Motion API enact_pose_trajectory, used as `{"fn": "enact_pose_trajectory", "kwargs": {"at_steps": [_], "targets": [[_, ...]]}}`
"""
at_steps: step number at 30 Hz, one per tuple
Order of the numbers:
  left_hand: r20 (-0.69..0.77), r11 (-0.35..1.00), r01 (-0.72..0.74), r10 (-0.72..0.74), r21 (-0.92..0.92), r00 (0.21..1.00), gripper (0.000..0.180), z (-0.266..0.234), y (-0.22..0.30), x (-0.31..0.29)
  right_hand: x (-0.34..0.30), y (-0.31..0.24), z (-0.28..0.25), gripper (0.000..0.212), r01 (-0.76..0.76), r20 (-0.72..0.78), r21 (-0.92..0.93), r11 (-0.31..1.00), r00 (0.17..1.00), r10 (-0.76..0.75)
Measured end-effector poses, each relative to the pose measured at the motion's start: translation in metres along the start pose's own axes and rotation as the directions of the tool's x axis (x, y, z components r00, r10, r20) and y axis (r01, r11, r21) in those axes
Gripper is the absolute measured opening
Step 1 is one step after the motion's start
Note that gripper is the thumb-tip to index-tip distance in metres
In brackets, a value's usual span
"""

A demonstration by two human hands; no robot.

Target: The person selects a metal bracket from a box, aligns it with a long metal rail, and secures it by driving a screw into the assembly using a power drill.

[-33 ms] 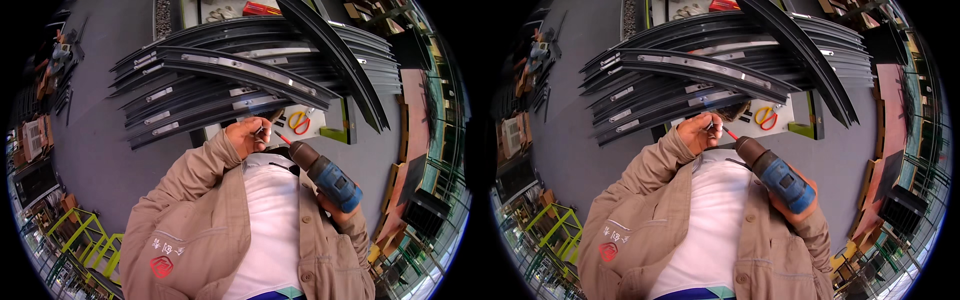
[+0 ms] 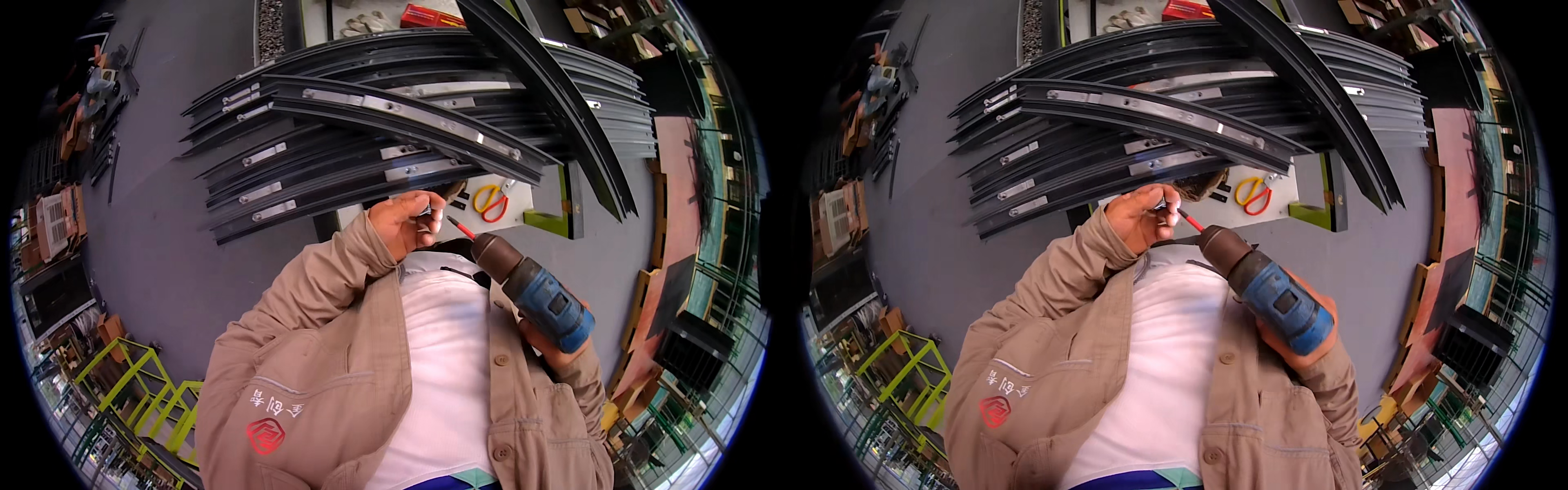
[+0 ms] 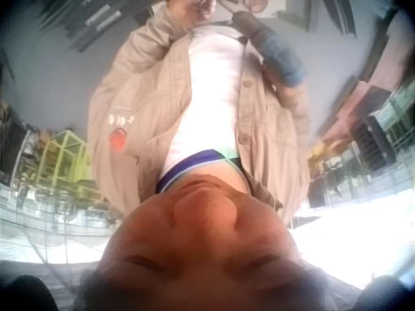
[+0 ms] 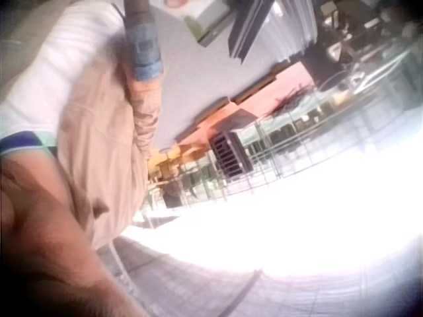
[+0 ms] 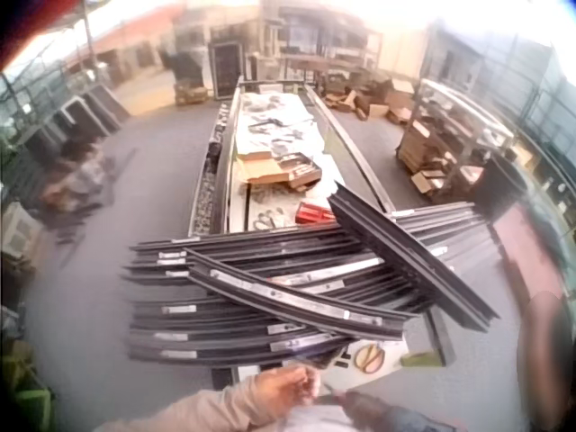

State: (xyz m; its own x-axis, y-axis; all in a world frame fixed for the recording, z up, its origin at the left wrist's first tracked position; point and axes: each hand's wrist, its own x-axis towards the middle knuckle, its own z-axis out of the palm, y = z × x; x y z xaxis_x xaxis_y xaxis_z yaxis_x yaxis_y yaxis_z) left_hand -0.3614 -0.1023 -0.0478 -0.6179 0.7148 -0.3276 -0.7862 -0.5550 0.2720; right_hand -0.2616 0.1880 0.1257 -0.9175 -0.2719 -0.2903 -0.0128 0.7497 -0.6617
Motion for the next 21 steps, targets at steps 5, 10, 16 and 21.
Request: {"fn": "enact_pose_trajectory", "kwargs": {"at_steps": [5, 10, 16, 21], "targets": [[0.038, 0.982, -0.16, 0.165, -0.103, 0.986, 0.028, 0.008, 0.013, -0.011, 0.032, -0.041, -0.009, 0.057, 0.114, 0.0, -0.074, 0.991, 0.993, -0.114], [0.016, 0.931, -0.325, 0.332, -0.169, 0.943, 0.024, 0.025, 0.017, -0.008, 0.048, -0.043, -0.02, 0.056, 0.208, -0.019, -0.117, 0.971, 0.977, -0.212], [-0.103, 0.919, -0.376, 0.365, -0.118, 0.925, 0.03, 0.05, 0.025, -0.009, 0.061, -0.037, -0.021, 0.057, 0.221, -0.06, -0.183, 0.958, 0.97, -0.235], [-0.195, 0.905, -0.409, 0.382, -0.12, 0.903, 0.033, 0.063, 0.023, -0.007, 0.068, -0.035, -0.028, 0.05, -0.071, 0.109, -0.215, 0.974, 0.989, 0.096]]}}
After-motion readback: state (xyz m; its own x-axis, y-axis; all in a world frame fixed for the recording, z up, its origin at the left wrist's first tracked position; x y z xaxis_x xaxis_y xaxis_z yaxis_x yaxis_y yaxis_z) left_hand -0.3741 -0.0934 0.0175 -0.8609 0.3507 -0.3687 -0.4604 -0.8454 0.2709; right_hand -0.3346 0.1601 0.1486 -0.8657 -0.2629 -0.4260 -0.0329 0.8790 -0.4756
